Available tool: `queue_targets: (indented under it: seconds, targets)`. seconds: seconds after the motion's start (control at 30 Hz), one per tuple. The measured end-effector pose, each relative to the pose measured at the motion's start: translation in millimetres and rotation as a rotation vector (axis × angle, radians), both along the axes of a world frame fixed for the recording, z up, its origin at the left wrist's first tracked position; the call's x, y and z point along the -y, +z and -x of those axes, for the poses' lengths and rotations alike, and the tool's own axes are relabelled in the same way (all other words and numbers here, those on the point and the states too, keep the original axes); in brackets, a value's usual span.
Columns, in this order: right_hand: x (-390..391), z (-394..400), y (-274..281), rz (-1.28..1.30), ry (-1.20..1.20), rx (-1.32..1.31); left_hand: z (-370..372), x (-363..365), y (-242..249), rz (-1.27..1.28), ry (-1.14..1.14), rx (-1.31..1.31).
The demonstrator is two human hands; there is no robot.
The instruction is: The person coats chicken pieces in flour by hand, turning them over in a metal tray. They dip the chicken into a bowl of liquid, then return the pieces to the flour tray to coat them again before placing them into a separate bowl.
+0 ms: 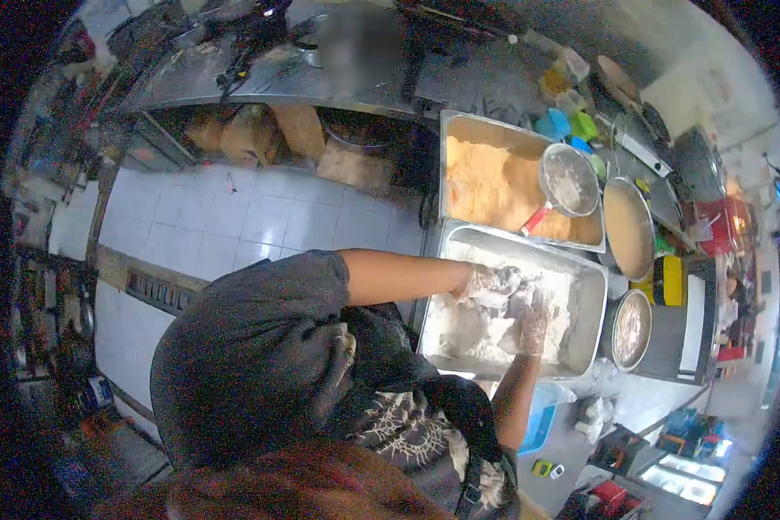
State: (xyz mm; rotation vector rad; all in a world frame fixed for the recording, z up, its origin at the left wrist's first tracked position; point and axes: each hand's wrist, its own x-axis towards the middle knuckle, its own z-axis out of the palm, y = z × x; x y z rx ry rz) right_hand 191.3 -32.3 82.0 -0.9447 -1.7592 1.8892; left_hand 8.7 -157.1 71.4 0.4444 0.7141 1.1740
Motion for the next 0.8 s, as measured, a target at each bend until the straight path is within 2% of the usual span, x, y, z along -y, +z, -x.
queue_targets:
  seconds: [0.07,0.13,0.2,0.23,0.27,0.33,0.37,0.43,0.47,0.53,0.6,0.67,0.7,0.73,0.77,0.8]
  targets:
    - [7,7,28,-0.056,0.014,0.096,2,-21,-29,0.118,0.059,0.010]
    - [17,14,41,-0.038,0.018,-0.071,13,-19,-44,-0.288,-0.112,-0.570]
    - [26,22,44,0.025,-0.009,-0.211,11,-32,-45,-0.075,-0.063,-0.311]
    - [4,11,12,-0.283,0.052,-0.097,12,-23,-30,-0.071,-0.071,-0.116]
    - [1,8,14,-0.328,0.134,0.016,12,-5,-2,-0.068,-0.080,0.077]
    - [-4,7,23,-0.422,0.297,0.244,14,8,29,-0.041,-0.078,0.237]
    - [-7,9,28,-0.660,0.446,0.252,14,10,35,-0.015,-0.065,0.206]
    - [-15,12,41,-1.136,0.737,0.256,12,2,25,-0.115,-0.043,-0.059]
    - [-38,13,17,-1.003,0.716,0.288,11,-2,21,-0.156,-0.029,-0.195]
    - [-88,12,-38,-0.744,0.641,0.341,12,10,37,-0.228,-0.026,-0.890]
    - [-111,35,-69,-1.645,0.868,0.683,16,34,69,-0.250,-0.088,-1.555]
    - [-95,51,-96,-2.035,0.994,0.481,13,27,44,-0.289,-0.212,-1.947]
    - [-87,57,-105,-1.725,0.882,0.632,11,6,8,-0.232,-0.164,-1.827]
    - [-77,66,-101,-1.412,0.761,0.755,12,-7,-22,-0.214,-0.133,-1.871]
    - [-77,70,-100,-1.142,0.693,0.674,14,-16,-44,-0.199,-0.102,-1.913]
    - [-76,72,-96,-1.246,0.724,0.540,14,-20,-56,-0.183,-0.076,-1.948]
